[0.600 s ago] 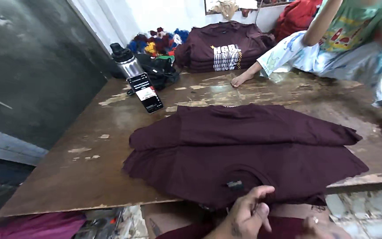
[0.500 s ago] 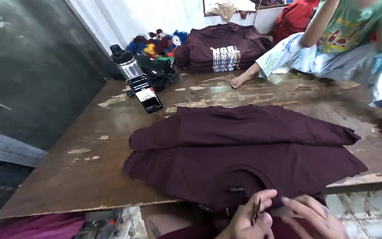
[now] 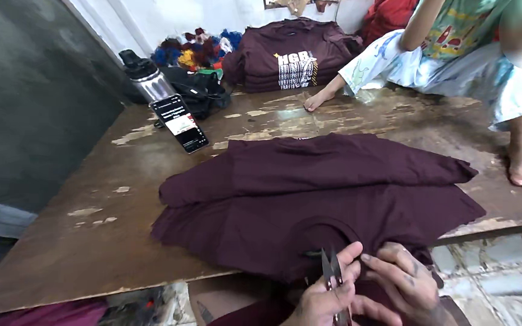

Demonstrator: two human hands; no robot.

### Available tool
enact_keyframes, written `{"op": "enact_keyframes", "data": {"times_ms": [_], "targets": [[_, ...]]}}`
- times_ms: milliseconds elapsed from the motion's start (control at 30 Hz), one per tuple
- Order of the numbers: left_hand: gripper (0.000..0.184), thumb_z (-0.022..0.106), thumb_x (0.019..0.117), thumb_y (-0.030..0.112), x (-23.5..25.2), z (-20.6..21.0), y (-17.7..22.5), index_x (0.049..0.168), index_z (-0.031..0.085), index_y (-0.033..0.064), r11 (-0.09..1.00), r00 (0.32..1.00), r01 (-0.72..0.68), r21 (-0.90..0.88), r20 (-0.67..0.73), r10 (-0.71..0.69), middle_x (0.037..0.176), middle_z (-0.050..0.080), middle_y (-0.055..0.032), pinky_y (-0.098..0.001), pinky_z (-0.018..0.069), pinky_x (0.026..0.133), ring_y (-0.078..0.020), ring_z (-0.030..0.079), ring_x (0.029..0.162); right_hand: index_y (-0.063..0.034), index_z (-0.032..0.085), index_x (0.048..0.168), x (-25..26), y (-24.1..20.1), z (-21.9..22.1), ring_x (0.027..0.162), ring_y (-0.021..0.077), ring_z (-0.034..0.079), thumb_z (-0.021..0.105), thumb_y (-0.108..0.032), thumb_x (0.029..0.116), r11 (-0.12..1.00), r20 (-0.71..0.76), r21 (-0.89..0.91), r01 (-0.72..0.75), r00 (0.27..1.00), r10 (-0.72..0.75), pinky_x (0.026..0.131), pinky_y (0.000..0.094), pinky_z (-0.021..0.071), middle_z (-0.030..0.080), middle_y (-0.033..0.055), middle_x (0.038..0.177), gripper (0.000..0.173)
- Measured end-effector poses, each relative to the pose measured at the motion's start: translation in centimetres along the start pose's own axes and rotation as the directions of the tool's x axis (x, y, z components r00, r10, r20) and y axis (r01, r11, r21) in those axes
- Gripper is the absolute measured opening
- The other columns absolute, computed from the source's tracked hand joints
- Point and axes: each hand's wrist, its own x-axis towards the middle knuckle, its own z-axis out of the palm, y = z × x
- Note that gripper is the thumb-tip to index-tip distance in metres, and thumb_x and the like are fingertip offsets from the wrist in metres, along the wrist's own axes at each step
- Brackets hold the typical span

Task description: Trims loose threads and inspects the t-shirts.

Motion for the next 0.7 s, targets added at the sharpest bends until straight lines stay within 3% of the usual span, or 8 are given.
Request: {"op": "enact_keyframes", "data": {"times_ms": [67, 167, 233, 300, 400, 500, 600, 700], "targets": [[0.077, 0.055, 0.1025, 0.026, 0.1, 0.0, -0.3, 0.164, 0.009, 0.0211, 1.0, 0.999, 0.009, -0.016, 0.032, -0.008, 0.163, 0.036, -0.005, -0.0279, 0.0593, 0.077, -0.0151, 0.067, 0.117, -0.0155, 0.065, 0.102, 0.0, 0.2, -0.1, 0.097, 0.0047, 0.064, 0.056, -0.028, 0.1055, 0.997, -0.051, 0.069, 0.018, 0.999, -0.015, 0.093, 0.0193, 0.0523, 0.063, -0.0021, 0.094, 0.016], [0.079, 0.056, 0.1027, 0.039, -0.4, -0.3, 0.2, 0.164, 0.011, 0.0171, 0.98, 0.999, -0.031, 0.197, 0.039, 0.024, 0.164, 0.033, -0.0036, -0.0269, 0.0588, 0.076, -0.0117, 0.066, 0.117, -0.0144, 0.059, 0.096, 0.2, -0.4, -1.2, 0.1, 0.0038, 0.068, 0.044, -0.035, 0.1103, 0.952, -0.018, 0.301, -0.055, 0.998, 0.064, 0.096, 0.0231, 0.054, 0.067, -0.0035, 0.094, 0.028], [0.07, 0.055, 0.1031, 0.041, -0.6, -0.7, 0.7, 0.163, 0.022, 0.027, 0.977, 0.997, -0.06, 0.205, 0.055, 0.05, 0.163, 0.037, -0.0002, -0.027, 0.0604, 0.075, -0.0116, 0.069, 0.11, -0.0149, 0.052, 0.088, 0.1, -0.9, -1.8, 0.092, 0.0063, 0.067, 0.037, -0.042, 0.1111, 0.922, 0.017, 0.38, -0.075, 0.997, 0.074, 0.097, 0.0262, 0.0527, 0.062, -0.0012, 0.085, 0.039], [0.063, 0.056, 0.103, 0.041, -0.5, -1.0, 0.8, 0.161, 0.031, 0.0367, 0.986, 0.996, -0.07, 0.15, 0.057, 0.062, 0.162, 0.04, 0.0006, -0.0269, 0.0619, 0.072, -0.0132, 0.073, 0.104, -0.014, 0.053, 0.084, -0.3, -1.1, -2.1, 0.085, 0.0082, 0.066, 0.042, -0.047, 0.1088, 0.937, 0.005, 0.345, -0.059, 0.998, 0.061, 0.094, 0.0283, 0.0539, 0.06, 0.0001, 0.079, 0.043], [0.063, 0.056, 0.1034, 0.039, -0.2, -1.3, 0.5, 0.16, 0.029, 0.0435, 0.995, 0.995, -0.064, 0.074, 0.076, 0.058, 0.163, 0.04, -0.0027, -0.0275, 0.0628, 0.072, -0.0164, 0.074, 0.101, -0.0145, 0.062, 0.105, -0.8, -0.7, -1.9, 0.099, 0.0071, 0.067, 0.057, -0.041, 0.1046, 0.977, -0.029, 0.198, -0.083, 0.995, 0.091, 0.095, 0.0263, 0.0551, 0.067, -0.0013, 0.096, 0.027], [0.061, 0.053, 0.1047, 0.037, 0.0, -1.4, 0.3, 0.159, 0.028, 0.0464, 0.999, 0.995, -0.051, 0.015, 0.085, 0.05, 0.164, 0.038, -0.0041, -0.0265, 0.0624, 0.073, -0.0167, 0.075, 0.1, -0.0135, 0.059, 0.123, 0.1, -0.7, -1.5, 0.105, 0.0078, 0.066, 0.057, -0.028, 0.1048, 0.986, -0.05, 0.142, -0.09, 0.994, 0.098, 0.095, 0.0231, 0.0549, 0.067, 0.0017, 0.108, 0.023], [0.061, 0.053, 0.1046, 0.038, -0.2, -1.2, 0.3, 0.159, 0.028, 0.0475, 0.999, 0.995, -0.048, 0.001, 0.086, 0.048, 0.164, 0.038, -0.0045, -0.0256, 0.0622, 0.072, -0.0162, 0.075, 0.099, -0.0107, 0.058, 0.124, 1.2, -0.9, -1.0, 0.102, 0.0097, 0.067, 0.057, -0.024, 0.104, 0.99, -0.047, 0.124, -0.066, 0.996, 0.072, 0.094, 0.0225, 0.0549, 0.067, 0.0049, 0.105, 0.024], [0.065, 0.054, 0.1042, 0.037, -0.3, -1.0, 0.3, 0.161, 0.023, 0.0438, 0.999, 0.995, -0.029, 0.029, 0.096, 0.026, 0.165, 0.035, -0.0018, -0.0273, 0.062, 0.075, -0.0166, 0.073, 0.106, -0.0112, 0.068, 0.117, 1.6, -0.7, -0.1, 0.094, 0.0114, 0.064, 0.06, -0.024, 0.1022, 0.997, -0.03, 0.071, -0.031, 0.999, 0.034, 0.086, 0.021, 0.0541, 0.063, 0.0065, 0.098, 0.021]]}}
